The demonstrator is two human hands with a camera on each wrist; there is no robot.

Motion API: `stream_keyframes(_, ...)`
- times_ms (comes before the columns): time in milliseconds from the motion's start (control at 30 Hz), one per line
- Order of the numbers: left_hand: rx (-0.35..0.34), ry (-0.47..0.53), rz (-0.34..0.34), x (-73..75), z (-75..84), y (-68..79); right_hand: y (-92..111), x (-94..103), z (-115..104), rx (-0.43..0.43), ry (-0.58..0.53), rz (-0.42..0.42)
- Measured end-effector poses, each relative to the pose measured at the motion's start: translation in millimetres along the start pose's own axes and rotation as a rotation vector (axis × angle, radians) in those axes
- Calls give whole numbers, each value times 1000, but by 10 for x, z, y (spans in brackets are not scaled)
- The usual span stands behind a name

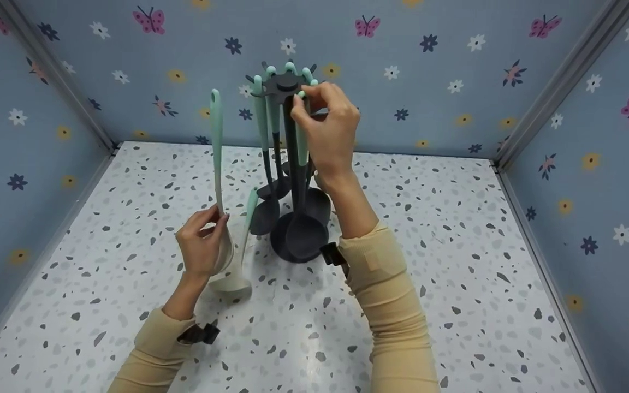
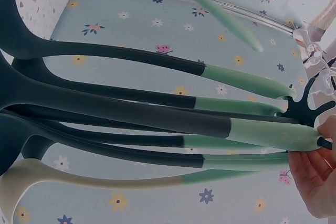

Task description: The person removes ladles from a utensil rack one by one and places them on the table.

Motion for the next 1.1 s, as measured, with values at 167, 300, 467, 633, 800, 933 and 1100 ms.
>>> stream_keyframes(167,82,-118,-61,46,-228,47,-8,-1,30,9,-5,1)
stream_keyframes(300,155,-211,-132,63,-420,103,-3,3,36,-2,5,12)
stream_keyframes(467,254,-325,-224,70,-644,175,-1,8,31,3,12,10)
stream_keyframes(633,371,-419,-319,66,-853,253,-3,6,15,5,12,-7)
stream_keyframes(800,476,-478,-410,48,-1047,323,-3,13,51,-73,4,2)
stream_keyframes(933,510,-535,-481,35,-1158,368,-1,8,40,-40,3,-9)
stream_keyframes(1100,494,-584,-516,33,-1230,398,0,-4,-17,22,6,-23)
Point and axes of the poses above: each hand's wrist, its own y-axis away from the middle knuckle, its own x-axis out of the back of the hand, z = x × y, the point moved 8 cm from there along -y, towards the middle knuckle, and after that the axes turned 6 degrees about -y, right-handed, at the moved point
